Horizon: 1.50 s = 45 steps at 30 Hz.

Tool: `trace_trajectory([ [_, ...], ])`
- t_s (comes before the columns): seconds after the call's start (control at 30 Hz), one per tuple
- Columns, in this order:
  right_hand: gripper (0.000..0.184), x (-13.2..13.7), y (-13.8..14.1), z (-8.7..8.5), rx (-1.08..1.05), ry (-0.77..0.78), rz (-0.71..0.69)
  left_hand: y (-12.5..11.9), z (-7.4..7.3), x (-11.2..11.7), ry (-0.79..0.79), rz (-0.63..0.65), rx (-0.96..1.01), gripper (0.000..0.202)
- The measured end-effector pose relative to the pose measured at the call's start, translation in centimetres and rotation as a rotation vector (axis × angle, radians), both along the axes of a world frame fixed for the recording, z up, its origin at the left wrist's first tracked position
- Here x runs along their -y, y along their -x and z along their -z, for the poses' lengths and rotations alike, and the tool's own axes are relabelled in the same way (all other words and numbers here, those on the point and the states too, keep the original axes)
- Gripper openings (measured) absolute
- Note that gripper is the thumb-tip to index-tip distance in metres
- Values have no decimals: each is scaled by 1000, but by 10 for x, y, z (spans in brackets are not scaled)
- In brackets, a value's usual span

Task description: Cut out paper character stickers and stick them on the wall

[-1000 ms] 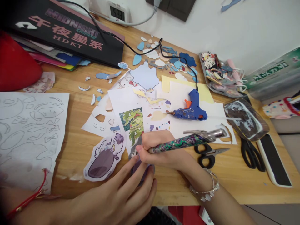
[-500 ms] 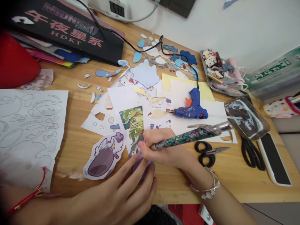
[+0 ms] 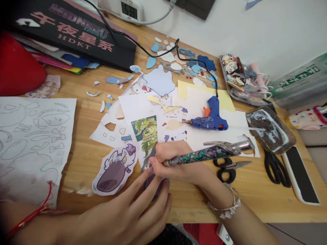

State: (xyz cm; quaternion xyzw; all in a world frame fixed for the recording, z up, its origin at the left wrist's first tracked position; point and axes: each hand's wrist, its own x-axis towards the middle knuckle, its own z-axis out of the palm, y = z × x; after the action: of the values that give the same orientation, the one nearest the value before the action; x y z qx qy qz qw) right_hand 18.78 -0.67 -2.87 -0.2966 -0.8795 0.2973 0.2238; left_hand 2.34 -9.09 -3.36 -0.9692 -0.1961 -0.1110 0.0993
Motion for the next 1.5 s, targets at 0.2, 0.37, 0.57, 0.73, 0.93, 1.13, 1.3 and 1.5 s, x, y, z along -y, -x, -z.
trace_trajectory([
  [0.2,35,1,3,-2,-12,-4,16,0,0,-1,0,-9,-7,38],
  [0.37,35,1,2,-1,-58,22,11,0,0,0,3,5,-11,37],
  [0.57,35,1,2,-1,-37,18,13,-3,1,4,27,-93,12,37],
  [0.73,35,0,3,-1,-46,8,14,-3,0,4,38,-103,9,37],
  [0.93,35,0,3,-1,-14,5,13,-1,0,0,30,-13,-6,36],
  [1.13,36,0,4,-1,0,-26,11,0,-1,-1,16,0,-18,38],
  [1.3,35,1,3,-2,-3,14,0,0,-2,-1,16,5,-24,38],
  [1.5,35,-1,2,0,-61,42,-7,1,-2,-2,8,8,-15,39],
])
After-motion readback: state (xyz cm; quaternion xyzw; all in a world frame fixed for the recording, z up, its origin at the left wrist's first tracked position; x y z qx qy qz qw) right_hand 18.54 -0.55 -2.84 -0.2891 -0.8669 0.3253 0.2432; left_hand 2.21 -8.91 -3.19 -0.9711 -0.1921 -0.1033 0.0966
